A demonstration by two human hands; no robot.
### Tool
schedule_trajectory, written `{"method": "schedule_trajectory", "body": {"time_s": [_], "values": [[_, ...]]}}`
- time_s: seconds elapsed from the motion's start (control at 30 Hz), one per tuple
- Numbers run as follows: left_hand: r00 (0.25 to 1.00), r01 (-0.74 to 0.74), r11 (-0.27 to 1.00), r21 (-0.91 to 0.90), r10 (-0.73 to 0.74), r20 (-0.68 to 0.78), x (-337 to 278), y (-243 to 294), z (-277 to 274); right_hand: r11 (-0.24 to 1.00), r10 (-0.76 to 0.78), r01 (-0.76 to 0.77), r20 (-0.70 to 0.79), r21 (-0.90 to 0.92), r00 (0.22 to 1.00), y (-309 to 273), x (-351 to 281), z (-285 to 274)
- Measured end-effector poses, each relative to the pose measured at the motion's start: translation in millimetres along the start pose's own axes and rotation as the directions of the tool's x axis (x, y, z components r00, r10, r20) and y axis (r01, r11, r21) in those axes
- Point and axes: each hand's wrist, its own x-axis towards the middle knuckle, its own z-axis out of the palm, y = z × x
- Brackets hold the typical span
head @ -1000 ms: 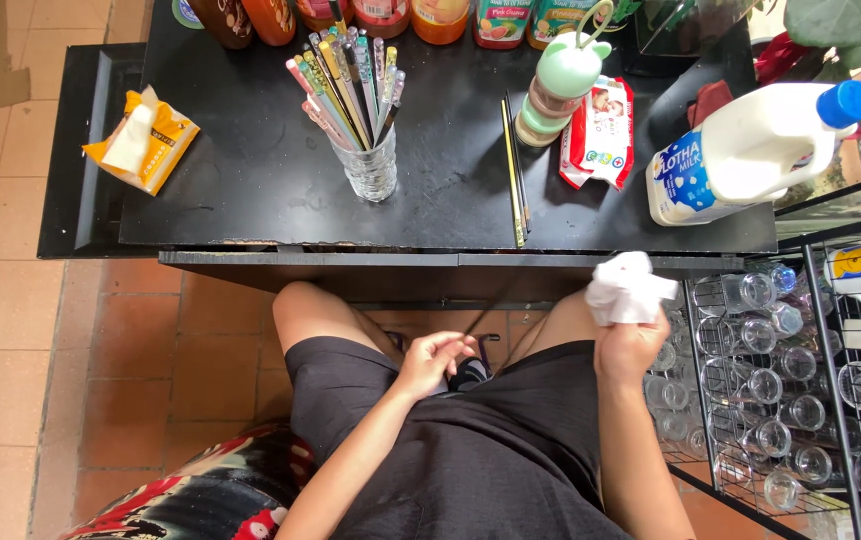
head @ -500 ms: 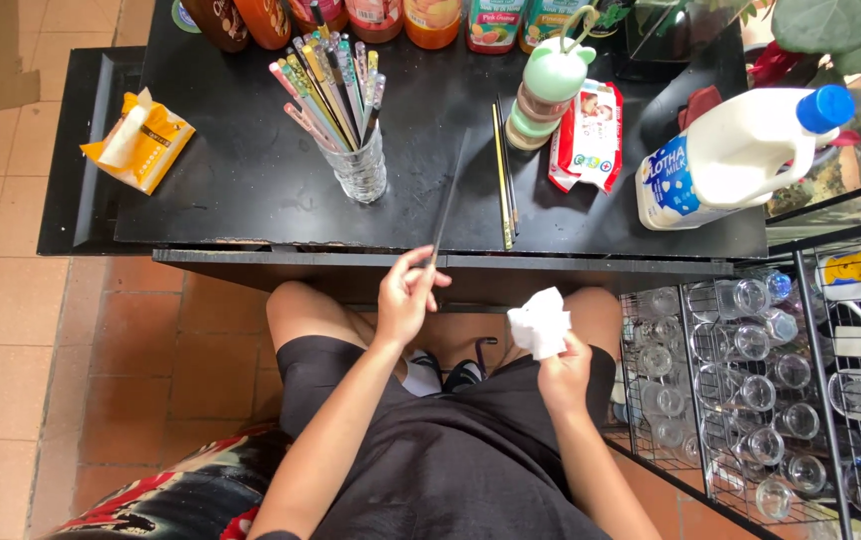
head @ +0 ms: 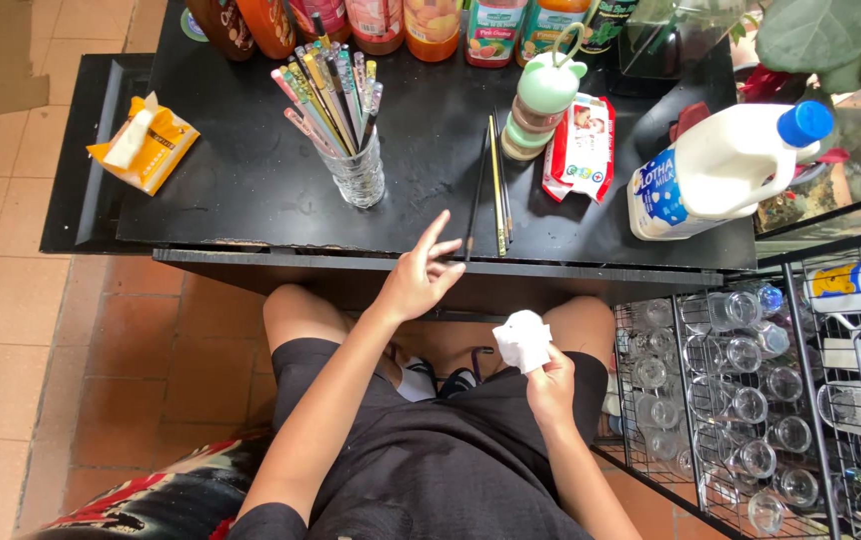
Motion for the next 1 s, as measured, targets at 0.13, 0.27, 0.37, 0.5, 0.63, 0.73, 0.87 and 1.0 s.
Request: {"method": "schedule_trajectory", "body": {"time_s": [0.13, 0.27, 0.37, 0.5, 0.63, 0.73, 0.87, 1.0], "values": [[0.977, -0.207, 0.978, 0.024, 0.205, 0.061, -7.2, -2.0, -21.4, 0.999, 0.04, -0.041, 0.033, 0.014, 0.999, -7.0, -1.4, 12.2], [0.932, -0.322, 0.946, -0.036, 0.31, -0.189, -5.7, 1.8, -55.6, 0.997, 0.074, -0.076, 0.087, 0.017, 0.993, -4.2, 1.0, 19.0], [0.844, -0.441, 0.884, -0.152, 0.351, -0.405, -1.4, 19.4, -91.3, 0.995, 0.099, -0.098, 0.127, -0.009, 0.987, -1.1, -2.5, 19.8], [0.862, -0.455, 0.812, -0.366, 0.297, -0.412, 7.4, 60.8, -124.9, 0.991, 0.118, -0.106, 0.165, -0.078, 0.979, 0.0, -2.3, 21.5], [0.883, -0.462, 0.813, -0.355, 0.386, -0.266, 14.5, 68.5, -131.9, 0.99, 0.135, -0.125, 0.191, -0.065, 0.972, -1.6, -4.1, 27.9], [0.897, -0.437, 0.812, -0.387, 0.359, -0.259, 21.5, 65.7, -133.7, 0.99, 0.139, -0.13, 0.225, -0.051, 0.964, 7.6, -4.9, 27.6], [0.87, -0.486, 0.782, -0.392, 0.388, -0.305, 10.9, 84.5, -131.4, 0.99, 0.139, -0.138, 0.257, -0.022, 0.956, 11.9, -7.5, 28.4], [0.869, -0.486, 0.768, -0.418, 0.372, -0.326, -25.8, 96.5, -116.6, 0.984, 0.175, -0.172, 0.236, -0.036, 0.956, 1.2, -8.5, 33.0]]}}
